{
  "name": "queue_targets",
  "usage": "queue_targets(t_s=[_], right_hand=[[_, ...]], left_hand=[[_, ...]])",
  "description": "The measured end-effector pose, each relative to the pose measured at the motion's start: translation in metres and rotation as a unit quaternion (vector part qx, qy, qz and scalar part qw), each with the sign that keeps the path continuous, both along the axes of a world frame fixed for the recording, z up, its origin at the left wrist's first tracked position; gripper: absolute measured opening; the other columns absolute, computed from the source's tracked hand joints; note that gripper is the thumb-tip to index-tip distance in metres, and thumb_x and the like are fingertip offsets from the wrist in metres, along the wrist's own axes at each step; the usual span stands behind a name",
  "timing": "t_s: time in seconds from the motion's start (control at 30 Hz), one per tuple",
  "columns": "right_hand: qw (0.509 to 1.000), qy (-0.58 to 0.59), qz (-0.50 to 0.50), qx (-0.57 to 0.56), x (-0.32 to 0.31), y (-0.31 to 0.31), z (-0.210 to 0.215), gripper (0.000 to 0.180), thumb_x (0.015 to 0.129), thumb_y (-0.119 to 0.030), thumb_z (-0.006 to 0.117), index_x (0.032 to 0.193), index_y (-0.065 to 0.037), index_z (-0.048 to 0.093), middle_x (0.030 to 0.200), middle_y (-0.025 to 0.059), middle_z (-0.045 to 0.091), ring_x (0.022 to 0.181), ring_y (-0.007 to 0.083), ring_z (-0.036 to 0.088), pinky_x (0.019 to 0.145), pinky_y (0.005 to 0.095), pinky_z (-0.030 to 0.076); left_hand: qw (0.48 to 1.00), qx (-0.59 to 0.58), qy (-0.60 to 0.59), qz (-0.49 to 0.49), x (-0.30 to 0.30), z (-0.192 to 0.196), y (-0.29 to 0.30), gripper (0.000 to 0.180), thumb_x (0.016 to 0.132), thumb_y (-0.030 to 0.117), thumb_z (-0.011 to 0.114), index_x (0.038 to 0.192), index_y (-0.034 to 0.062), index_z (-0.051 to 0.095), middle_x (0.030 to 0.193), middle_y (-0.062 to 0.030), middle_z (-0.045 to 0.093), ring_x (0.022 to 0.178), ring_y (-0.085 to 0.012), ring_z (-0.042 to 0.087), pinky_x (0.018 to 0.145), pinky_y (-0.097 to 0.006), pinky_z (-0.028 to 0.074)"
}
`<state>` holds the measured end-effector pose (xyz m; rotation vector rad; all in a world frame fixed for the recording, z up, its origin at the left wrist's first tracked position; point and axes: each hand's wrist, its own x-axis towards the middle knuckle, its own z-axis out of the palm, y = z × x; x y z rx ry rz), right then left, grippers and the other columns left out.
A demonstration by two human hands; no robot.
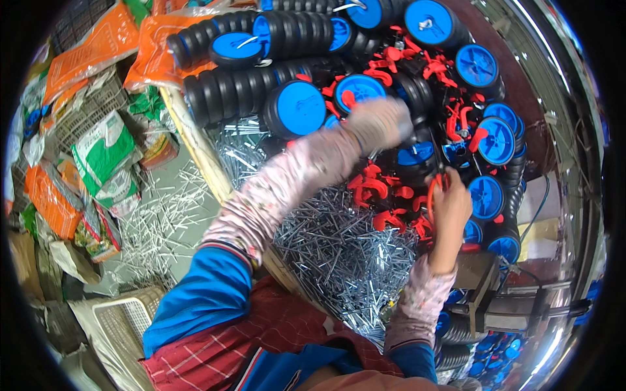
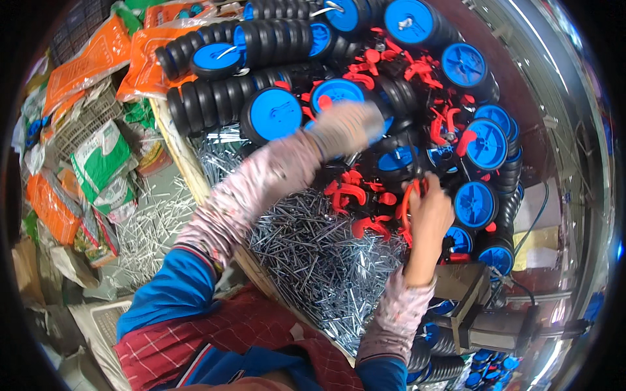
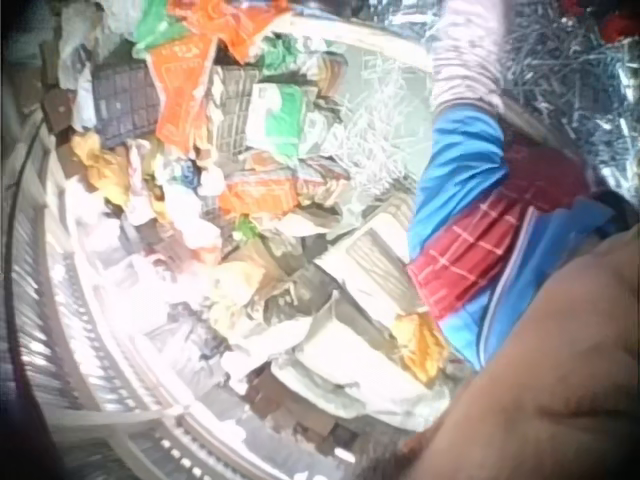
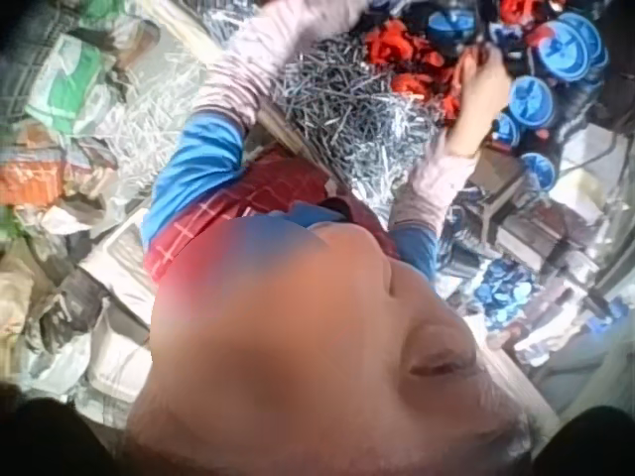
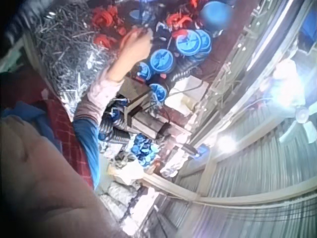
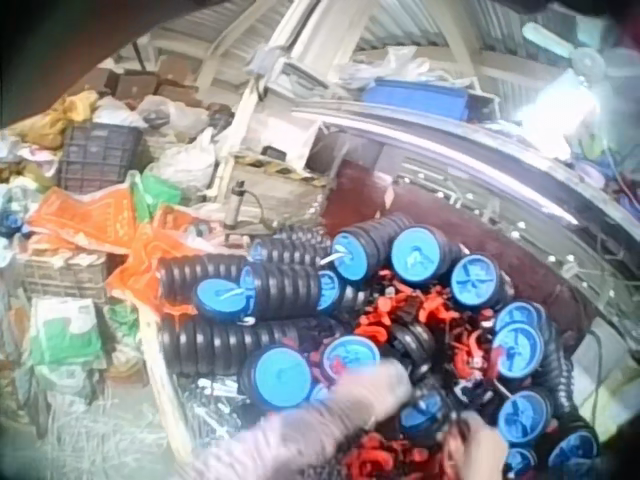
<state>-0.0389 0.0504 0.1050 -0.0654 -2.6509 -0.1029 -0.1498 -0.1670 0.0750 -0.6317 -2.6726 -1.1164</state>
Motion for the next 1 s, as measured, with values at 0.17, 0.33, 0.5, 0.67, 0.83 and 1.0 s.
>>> queue_targets(t_s=[0.17, 0.33, 0.5, 0.67, 0.83, 1.0], right_hand=[[0.964, -0.02, 0.084, -0.25, 0.084, 0.015, -0.064, 0.039, 0.076, -0.021, 0.083, 0.111, -0.01, 0.069, 0.073, 0.0135, 0.065, 0.058, 0.0193, 0.062, 0.056, 0.0327, 0.049], [0.955, -0.075, 0.012, -0.287, 0.17, 0.049, -0.115, 0.044, 0.073, -0.015, 0.084, 0.113, -0.008, 0.068, 0.068, 0.0117, 0.065, 0.056, 0.0223, 0.063, 0.059, 0.0336, 0.051], [0.928, -0.119, -0.021, -0.352, 0.207, 0.063, -0.141, 0.044, 0.072, -0.016, 0.086, 0.112, -0.006, 0.068, 0.065, 0.0096, 0.063, 0.055, 0.0188, 0.06, 0.056, 0.0324, 0.048], [0.91, -0.147, -0.03, -0.386, 0.233, 0.067, -0.133, 0.045, 0.072, -0.019, 0.085, 0.112, -0.006, 0.068, 0.074, 0.0123, 0.066, 0.062, 0.0247, 0.064, 0.059, 0.0348, 0.05], [0.916, -0.12, -0.012, -0.383, 0.26, 0.074, -0.145, 0.044, 0.072, -0.02, 0.085, 0.109, -0.004, 0.067, 0.079, 0.0133, 0.065, 0.066, 0.03, 0.065, 0.058, 0.0372, 0.05], [0.895, -0.126, -0.029, -0.427, 0.293, 0.073, -0.137, 0.043, 0.07, -0.022, 0.087, 0.102, -0.003, 0.067, 0.073, 0.0128, 0.062, 0.058, 0.0303, 0.061, 0.054, 0.0369, 0.048]], left_hand=[[0.975, 0.068, 0.06, 0.205, -0.104, -0.034, -0.072, 0.054, 0.086, 0.053, 0.06, 0.121, 0.0126, 0.065, 0.116, -0.0209, 0.065, 0.111, -0.0375, 0.062, 0.099, -0.044, 0.048], [0.996, 0.024, 0.004, 0.085, -0.088, -0.047, -0.016, 0.066, 0.081, 0.06, 0.064, 0.129, 0.015, 0.06, 0.124, -0.0218, 0.059, 0.114, -0.0389, 0.06, 0.099, -0.046, 0.048], [0.983, 0.003, 0.178, -0.043, -0.024, -0.043, 0.076, 0.055, 0.085, 0.047, 0.065, 0.125, 0.0106, 0.058, 0.122, -0.0206, 0.058, 0.114, -0.0401, 0.056, 0.096, -0.048, 0.047], [0.949, 0.018, 0.206, -0.236, -0.007, -0.027, 0.124, 0.046, 0.089, 0.034, 0.066, 0.124, 0.0077, 0.055, 0.122, -0.018, 0.058, 0.114, -0.0392, 0.055, 0.095, -0.047, 0.047], [0.939, 0.031, 0.19, -0.285, -0.031, -0.013, 0.129, 0.031, 0.087, 0.028, 0.069, 0.112, 0.0099, 0.066, 0.11, -0.0172, 0.062, 0.105, -0.0353, 0.061, 0.091, -0.044, 0.049], [0.929, 0.19, 0.293, -0.12, -0.075, 0.04, 0.152, 0.023, 0.09, 0.021, 0.065, 0.109, 0.0079, 0.066, 0.105, -0.0181, 0.065, 0.1, -0.0371, 0.063, 0.089, -0.042, 0.05]])
